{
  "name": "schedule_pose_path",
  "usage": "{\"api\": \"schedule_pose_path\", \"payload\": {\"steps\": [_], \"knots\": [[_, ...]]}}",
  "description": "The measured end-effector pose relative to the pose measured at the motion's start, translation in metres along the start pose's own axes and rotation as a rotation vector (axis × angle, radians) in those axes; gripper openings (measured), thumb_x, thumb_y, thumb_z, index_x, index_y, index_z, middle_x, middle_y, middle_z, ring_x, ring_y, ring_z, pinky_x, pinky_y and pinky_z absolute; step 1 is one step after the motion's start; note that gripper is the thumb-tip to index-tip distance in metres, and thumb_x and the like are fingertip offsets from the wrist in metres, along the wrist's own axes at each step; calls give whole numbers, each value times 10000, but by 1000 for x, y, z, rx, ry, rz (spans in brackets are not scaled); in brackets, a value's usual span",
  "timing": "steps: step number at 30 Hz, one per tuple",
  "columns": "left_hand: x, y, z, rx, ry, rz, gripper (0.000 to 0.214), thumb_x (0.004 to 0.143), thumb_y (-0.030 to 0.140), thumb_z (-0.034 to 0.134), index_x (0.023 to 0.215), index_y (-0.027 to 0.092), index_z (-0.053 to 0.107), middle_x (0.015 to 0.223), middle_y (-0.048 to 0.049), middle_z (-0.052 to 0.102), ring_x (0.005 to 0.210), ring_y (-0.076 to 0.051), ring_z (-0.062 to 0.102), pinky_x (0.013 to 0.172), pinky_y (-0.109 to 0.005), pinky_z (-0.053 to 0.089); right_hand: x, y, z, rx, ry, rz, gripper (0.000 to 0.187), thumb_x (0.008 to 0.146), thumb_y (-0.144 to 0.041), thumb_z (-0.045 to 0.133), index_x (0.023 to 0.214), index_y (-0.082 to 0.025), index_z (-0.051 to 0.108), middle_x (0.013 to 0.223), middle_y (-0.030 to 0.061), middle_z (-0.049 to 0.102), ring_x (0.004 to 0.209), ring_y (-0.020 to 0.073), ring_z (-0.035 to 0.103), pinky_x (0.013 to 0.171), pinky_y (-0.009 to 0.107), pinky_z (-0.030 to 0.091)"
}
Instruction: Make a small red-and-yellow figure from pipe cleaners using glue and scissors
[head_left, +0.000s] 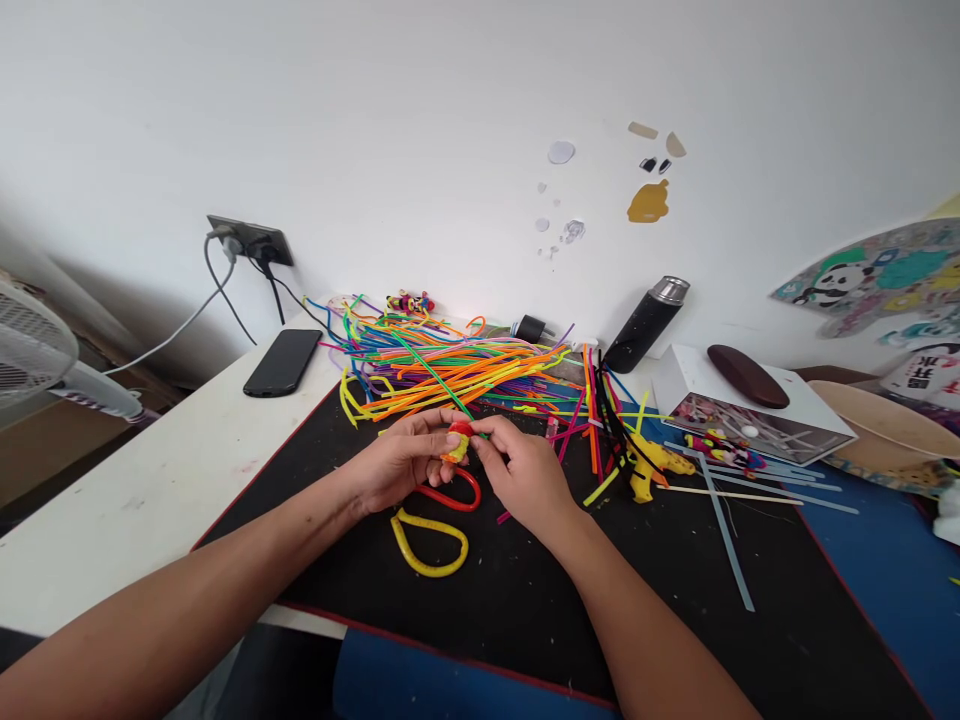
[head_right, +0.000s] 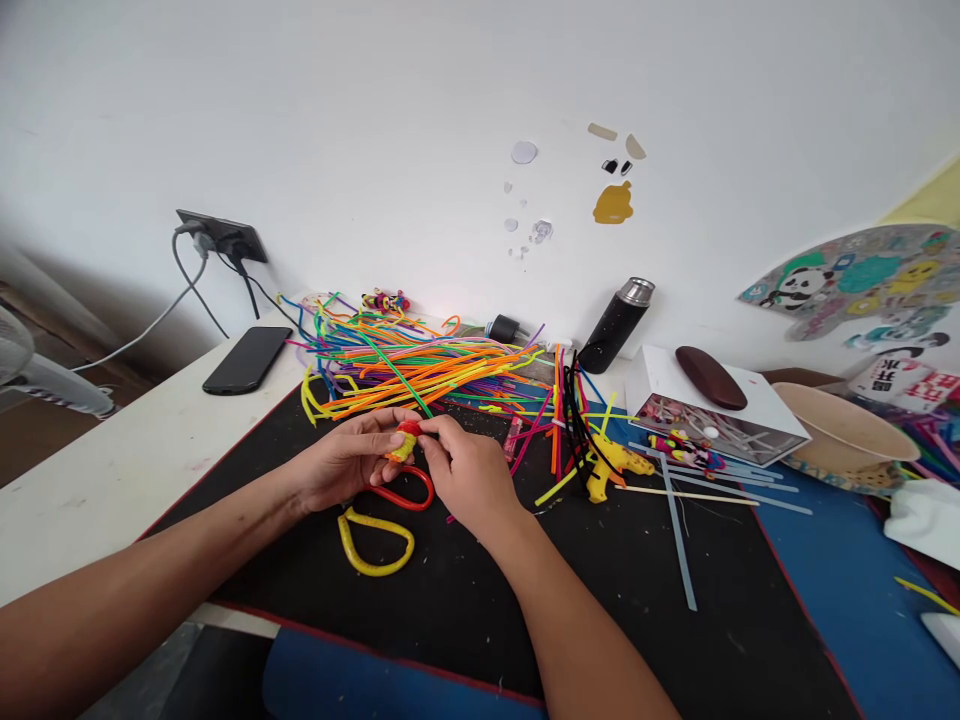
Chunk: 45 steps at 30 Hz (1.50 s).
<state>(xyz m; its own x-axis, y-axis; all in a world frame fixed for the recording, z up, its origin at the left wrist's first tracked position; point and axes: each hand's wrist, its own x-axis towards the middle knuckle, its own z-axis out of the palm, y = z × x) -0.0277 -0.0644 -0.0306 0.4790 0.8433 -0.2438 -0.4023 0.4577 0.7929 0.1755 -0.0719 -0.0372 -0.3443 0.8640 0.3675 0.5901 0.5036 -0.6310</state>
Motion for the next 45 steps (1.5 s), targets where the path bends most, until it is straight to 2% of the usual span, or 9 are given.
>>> {"api": "schedule_pose_path", "payload": {"steps": [6, 12, 16, 19, 24, 32, 38, 45], "knots": [[-2, 0, 1, 24, -4, -11, 535, 670, 243, 964, 1073, 160, 622, 694, 13, 671, 503, -102, 647, 452, -140, 490, 0, 2, 0, -68, -9, -19, 236, 1038, -281, 518, 1131, -227, 728, 772, 21, 771, 653, 183, 704, 598, 265, 365], [2, -4, -1, 36, 1, 7, 519, 686, 255, 959, 1069, 162, 622, 730, 14, 673, 511, -97, 645, 463, -155, 494, 0, 3, 2, -30, 1, -1, 235, 1032, -295, 521, 1110, -206, 724, 643, -4, 671, 545, 163, 620, 558, 273, 325], [6, -9, -1, 80, 41, 84, 518, 674, 268, 972, 1048, 157, 631, 761, 12, 680, 544, -100, 655, 497, -177, 522, 2, 6, 3, 141, -68, 127, 259, 1031, -333, 521, 1157, -205, 707, 546, -52, 568, 458, 145, 564, 533, 262, 367], [7, -9, -1, 127, 50, 169, 494, 701, 286, 959, 1051, 158, 635, 756, 12, 683, 575, -101, 656, 531, -184, 534, 2, 6, 5, 345, -103, 236, 286, 1031, -383, 529, 1209, -218, 680, 548, -65, 581, 418, 136, 559, 511, 254, 427], [6, -6, 0, 205, 51, 273, 467, 729, 299, 942, 1044, 168, 623, 808, 22, 679, 611, -103, 666, 561, -199, 553, 4, 2, 6, 562, -84, 318, 322, 1006, -465, 553, 1145, -199, 671, 554, -65, 586, 409, 130, 555, 471, 249, 449], [2, -9, 3, 339, 30, 276, 447, 785, 364, 902, 1043, 182, 586, 841, 17, 673, 634, -113, 671, 578, -228, 570, 4, 2, 11, 631, -136, 362, 320, 1001, -469, 542, 1112, -189, 647, 536, -73, 580, 395, 117, 546, 454, 233, 428], [4, -9, -1, 301, 48, 334, 434, 787, 328, 899, 1057, 194, 587, 895, 5, 692, 696, -130, 694, 615, -234, 570, 5, -1, 9, 765, -164, 412, 435, 953, -565, 598, 1157, -183, 636, 545, -75, 585, 388, 118, 531, 424, 232, 433], [5, -5, 0, 193, 129, 399, 404, 753, 295, 915, 989, 205, 598, 862, 31, 649, 676, -109, 630, 558, -205, 504, 2, -5, 12, 832, -248, 399, 496, 948, -595, 627, 1206, -172, 634, 599, -64, 610, 403, 110, 558, 418, 218, 426]]}}
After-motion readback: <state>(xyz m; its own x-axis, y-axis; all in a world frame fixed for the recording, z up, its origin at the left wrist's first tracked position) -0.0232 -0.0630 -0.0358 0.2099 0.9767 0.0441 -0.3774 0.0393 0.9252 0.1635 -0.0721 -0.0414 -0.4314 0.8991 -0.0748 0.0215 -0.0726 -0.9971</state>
